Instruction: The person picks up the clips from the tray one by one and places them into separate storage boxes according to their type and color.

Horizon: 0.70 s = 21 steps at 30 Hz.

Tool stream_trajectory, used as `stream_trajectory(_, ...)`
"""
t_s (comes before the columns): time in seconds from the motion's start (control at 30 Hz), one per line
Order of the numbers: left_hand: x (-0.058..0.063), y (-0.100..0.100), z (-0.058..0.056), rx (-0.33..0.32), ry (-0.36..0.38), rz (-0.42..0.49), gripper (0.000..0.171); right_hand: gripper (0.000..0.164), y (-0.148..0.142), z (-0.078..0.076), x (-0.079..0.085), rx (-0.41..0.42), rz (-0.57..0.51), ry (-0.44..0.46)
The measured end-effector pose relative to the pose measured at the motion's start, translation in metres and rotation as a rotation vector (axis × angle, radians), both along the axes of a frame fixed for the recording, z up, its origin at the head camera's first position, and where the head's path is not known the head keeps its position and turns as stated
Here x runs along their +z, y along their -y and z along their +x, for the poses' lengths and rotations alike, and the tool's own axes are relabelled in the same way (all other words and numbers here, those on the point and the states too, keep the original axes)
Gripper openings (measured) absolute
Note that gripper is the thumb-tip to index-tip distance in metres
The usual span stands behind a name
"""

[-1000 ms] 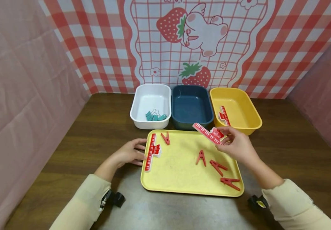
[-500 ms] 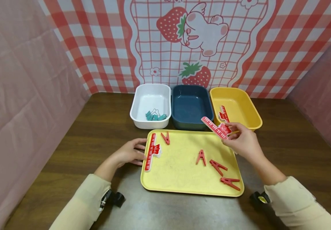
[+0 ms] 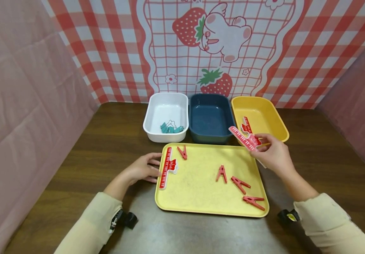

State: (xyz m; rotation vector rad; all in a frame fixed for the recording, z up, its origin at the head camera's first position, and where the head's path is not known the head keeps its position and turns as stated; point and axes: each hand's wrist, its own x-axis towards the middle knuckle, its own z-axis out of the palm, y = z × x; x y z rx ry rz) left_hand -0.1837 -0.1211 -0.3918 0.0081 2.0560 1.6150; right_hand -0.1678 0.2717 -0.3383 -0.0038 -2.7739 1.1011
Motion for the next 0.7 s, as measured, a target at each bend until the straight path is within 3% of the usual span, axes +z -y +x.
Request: stream_trajectory(0.7, 0.0, 0.0, -0.001, -0.006, 0.003, -0.014, 0.066, 0.059, -0.018, -0.015, 0.001, -0.078, -0.032, -0.006)
